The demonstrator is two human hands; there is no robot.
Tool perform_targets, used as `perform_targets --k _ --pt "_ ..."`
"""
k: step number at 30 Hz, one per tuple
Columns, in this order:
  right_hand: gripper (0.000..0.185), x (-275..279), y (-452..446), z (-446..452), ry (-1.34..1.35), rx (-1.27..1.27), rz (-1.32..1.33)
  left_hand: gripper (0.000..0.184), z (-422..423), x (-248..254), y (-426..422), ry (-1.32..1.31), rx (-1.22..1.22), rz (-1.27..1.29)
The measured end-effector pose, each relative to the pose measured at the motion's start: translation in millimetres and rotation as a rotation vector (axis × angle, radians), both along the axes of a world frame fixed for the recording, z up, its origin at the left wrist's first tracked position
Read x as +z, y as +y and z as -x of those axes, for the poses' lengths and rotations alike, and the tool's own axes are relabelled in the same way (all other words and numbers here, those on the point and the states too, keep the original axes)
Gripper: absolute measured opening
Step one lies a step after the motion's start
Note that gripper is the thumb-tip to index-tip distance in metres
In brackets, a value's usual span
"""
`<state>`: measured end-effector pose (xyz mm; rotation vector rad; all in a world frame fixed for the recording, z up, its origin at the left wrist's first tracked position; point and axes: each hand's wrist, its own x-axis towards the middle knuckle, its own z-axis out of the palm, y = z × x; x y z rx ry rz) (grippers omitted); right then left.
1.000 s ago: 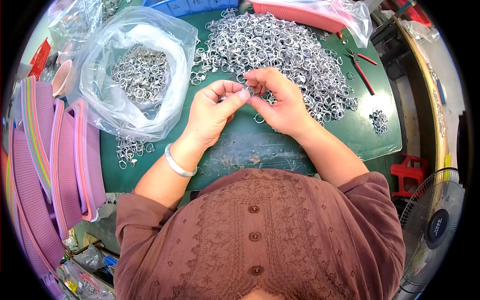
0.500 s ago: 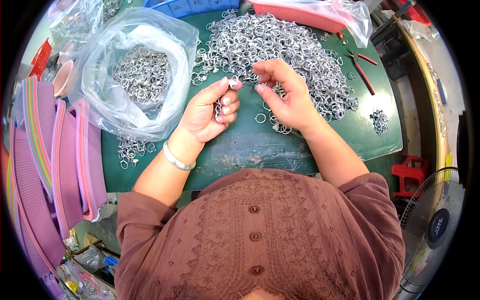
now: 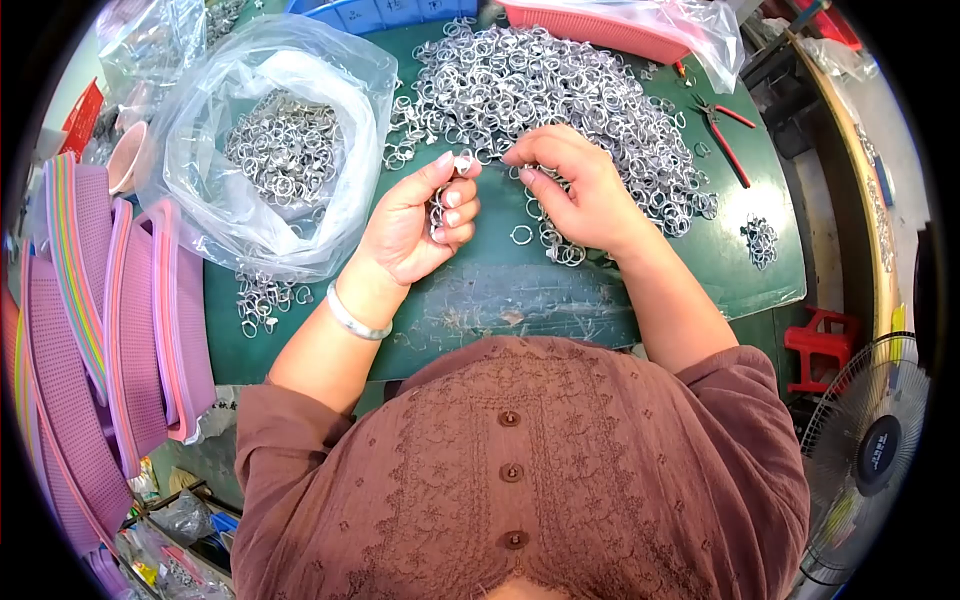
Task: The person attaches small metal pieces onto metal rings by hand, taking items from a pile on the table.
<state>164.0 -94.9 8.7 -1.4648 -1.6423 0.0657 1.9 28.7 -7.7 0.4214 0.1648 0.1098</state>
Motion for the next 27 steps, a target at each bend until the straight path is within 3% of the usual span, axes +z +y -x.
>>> perform_targets --k 6,14,17,23,27 --pt "0.016 4 -6 -7 -0.16 0.18 0.252 0.014 -1 -3 2 0.033 0.114 -0.057" --pt "0.009 8 -14 -1 -0.415 0.193 0.372 0.012 0 -2 5 0.095 0.23 -0.195" --pt "0.008 5 -11 -2 -0.386 0.215 0.375 0.011 -1 -1 3 0.121 0.294 -0.294" --pt "0.007 13 -4 3 -0.085 0.13 0.019 0.01 0 0 2 0.17 0.362 -0.396" --pt "0.009 13 -5 6 -0.039 0.052 -0.023 0.01 0 0 2 0.196 0.363 -0.404"
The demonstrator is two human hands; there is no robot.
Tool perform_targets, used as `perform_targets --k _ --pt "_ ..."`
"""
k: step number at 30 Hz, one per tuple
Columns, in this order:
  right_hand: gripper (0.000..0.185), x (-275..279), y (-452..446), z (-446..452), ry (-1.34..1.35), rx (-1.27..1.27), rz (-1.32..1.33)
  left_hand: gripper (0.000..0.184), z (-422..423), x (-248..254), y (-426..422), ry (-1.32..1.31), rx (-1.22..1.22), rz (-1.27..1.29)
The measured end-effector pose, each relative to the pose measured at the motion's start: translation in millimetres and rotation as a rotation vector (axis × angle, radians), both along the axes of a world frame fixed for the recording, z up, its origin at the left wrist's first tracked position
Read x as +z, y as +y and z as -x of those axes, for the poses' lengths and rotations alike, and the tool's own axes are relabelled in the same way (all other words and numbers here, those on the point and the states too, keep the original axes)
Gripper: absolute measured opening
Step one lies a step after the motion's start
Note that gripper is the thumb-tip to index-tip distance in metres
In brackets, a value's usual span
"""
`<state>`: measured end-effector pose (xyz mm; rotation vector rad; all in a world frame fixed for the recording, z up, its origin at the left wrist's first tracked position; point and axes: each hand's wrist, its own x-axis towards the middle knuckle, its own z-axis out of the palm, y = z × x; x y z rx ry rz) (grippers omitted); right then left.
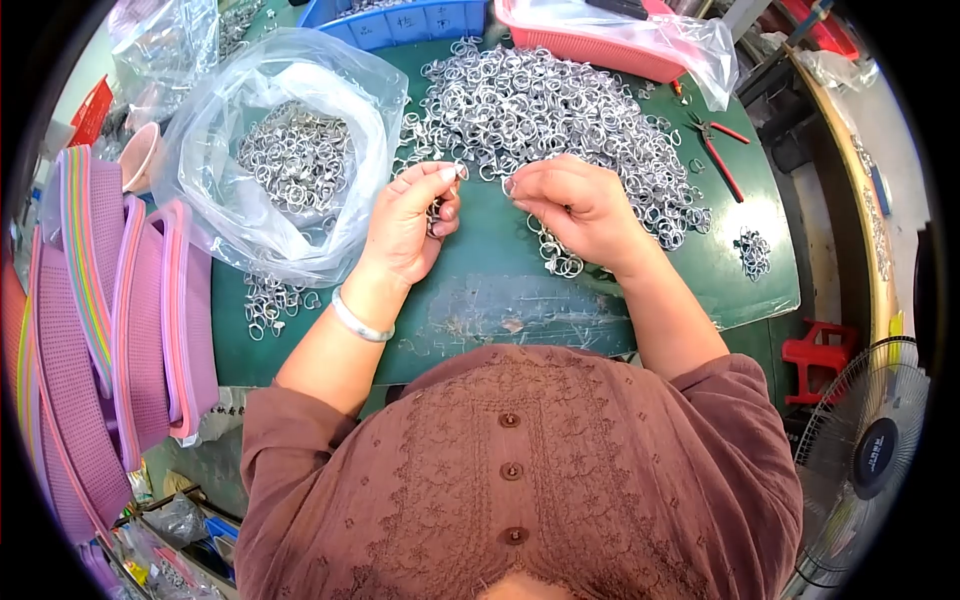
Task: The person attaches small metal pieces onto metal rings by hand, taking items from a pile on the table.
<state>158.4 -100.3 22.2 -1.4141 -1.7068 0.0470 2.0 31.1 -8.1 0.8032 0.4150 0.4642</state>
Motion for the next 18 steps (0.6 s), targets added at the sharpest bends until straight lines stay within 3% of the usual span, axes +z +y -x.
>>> perform_targets --k 13,18 --pt "0.01 15 -15 -15 -0.236 -0.088 -0.097 0.01 -2 4 -6 0.072 0.008 -0.017" --pt "0.008 15 -85 -76 -0.308 -0.492 0.127 0.015 -2 3 -10 -0.007 -0.038 0.037"
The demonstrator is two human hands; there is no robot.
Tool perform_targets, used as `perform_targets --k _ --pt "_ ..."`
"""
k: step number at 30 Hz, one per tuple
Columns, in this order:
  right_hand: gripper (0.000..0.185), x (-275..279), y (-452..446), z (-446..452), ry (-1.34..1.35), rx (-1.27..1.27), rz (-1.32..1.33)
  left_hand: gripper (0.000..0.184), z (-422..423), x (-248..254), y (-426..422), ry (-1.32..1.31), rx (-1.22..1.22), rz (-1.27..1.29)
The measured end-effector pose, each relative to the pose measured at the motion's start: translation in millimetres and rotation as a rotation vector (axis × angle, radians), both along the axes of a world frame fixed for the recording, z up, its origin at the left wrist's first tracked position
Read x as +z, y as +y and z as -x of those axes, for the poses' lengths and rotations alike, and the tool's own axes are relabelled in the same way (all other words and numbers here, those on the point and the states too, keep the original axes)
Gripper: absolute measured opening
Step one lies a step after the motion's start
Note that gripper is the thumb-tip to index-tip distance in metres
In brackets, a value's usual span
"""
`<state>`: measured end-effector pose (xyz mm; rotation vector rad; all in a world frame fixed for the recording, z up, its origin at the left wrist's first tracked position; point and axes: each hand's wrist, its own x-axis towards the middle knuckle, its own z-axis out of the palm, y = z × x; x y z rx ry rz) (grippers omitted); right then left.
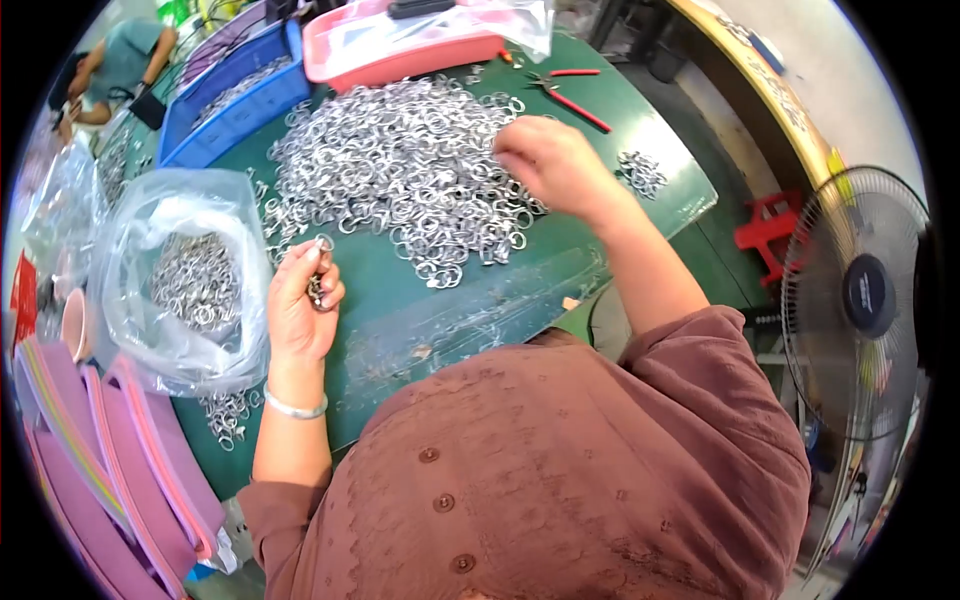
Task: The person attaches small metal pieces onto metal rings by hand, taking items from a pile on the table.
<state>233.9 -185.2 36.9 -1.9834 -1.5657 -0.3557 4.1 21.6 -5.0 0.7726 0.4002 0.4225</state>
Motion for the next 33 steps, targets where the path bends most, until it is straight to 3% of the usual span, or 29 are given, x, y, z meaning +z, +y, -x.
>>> perform_targets --k 2,7,12,15,23,28,33 --pt "0.008 -4 -35 -21 0.004 -0.238 0.011 0.013 -3 3 -5 -0.007 -0.005 -0.018" --pt "0.009 -13 -101 -59 0.018 -0.688 0.359 0.016 0 5 -13 0.045 -0.007 -0.139" --pt "0.011 -26 -118 -64 -0.053 -0.717 0.431 0.013 0 5 -17 0.02 -0.002 -0.191" --pt "0.011 -14 -106 -56 -0.081 -0.673 0.298 0.012 0 5 -18 0.035 0.011 -0.233" --pt "0.013 9 -25 3 0.311 -0.158 0.097 0.011 2 9 -21 0.07 -0.004 -0.248" --pt "0.024 0 34 54 0.546 0.238 0.093 0.012 3 8 -18 0.063 -0.118 -0.08" --pt "0.035 -10 67 86 0.609 0.374 0.05 0.013 4 6 -15 0.028 -0.199 0.034"
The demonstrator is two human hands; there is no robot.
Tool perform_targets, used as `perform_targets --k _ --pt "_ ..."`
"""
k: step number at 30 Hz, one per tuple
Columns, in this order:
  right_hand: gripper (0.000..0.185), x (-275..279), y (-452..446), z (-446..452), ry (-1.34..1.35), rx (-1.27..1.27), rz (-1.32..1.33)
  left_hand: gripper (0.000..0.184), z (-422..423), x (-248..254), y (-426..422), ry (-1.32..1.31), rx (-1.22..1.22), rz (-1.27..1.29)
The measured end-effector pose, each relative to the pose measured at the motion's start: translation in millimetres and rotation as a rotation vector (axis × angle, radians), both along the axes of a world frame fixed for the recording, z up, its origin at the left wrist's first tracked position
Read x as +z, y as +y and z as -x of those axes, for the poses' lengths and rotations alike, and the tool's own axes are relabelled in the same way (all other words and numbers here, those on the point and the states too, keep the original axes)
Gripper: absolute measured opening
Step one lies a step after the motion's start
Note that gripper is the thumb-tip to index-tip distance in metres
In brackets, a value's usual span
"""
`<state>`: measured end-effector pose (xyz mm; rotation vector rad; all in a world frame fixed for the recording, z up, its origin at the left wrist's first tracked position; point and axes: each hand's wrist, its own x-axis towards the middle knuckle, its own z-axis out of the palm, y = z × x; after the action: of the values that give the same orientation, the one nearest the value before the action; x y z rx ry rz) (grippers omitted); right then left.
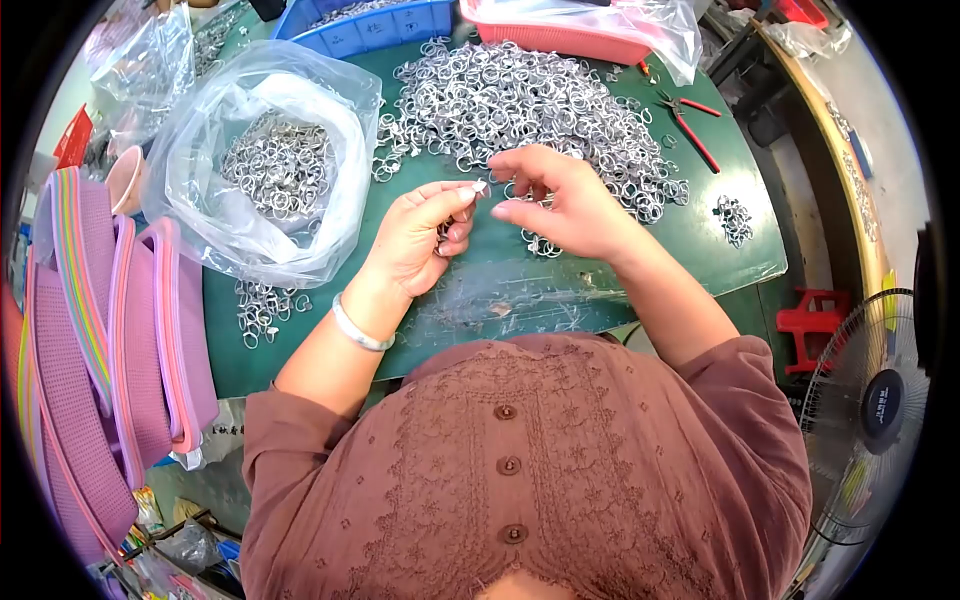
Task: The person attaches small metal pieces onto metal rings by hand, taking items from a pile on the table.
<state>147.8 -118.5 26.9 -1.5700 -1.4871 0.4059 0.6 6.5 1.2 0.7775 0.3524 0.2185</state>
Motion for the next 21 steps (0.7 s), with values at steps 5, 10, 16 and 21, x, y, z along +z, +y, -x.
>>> perform_targets --k 5,10,16,21 --pt "0.026 -5 7 13 0.091 -0.036 0.043 0.013 0 -1 0 0.012 -0.022 0.016" --pt "0.021 -8 6 16 0.156 -0.068 0.021 0.013 0 2 -3 0.003 -0.011 0.005" --pt "0.022 -7 5 18 0.207 -0.073 0.055 0.012 0 4 -3 0.01 -0.009 -0.007" --pt "0.022 -7 4 18 0.23 -0.052 0.046 0.012 1 4 -4 0.033 0.001 -0.038"
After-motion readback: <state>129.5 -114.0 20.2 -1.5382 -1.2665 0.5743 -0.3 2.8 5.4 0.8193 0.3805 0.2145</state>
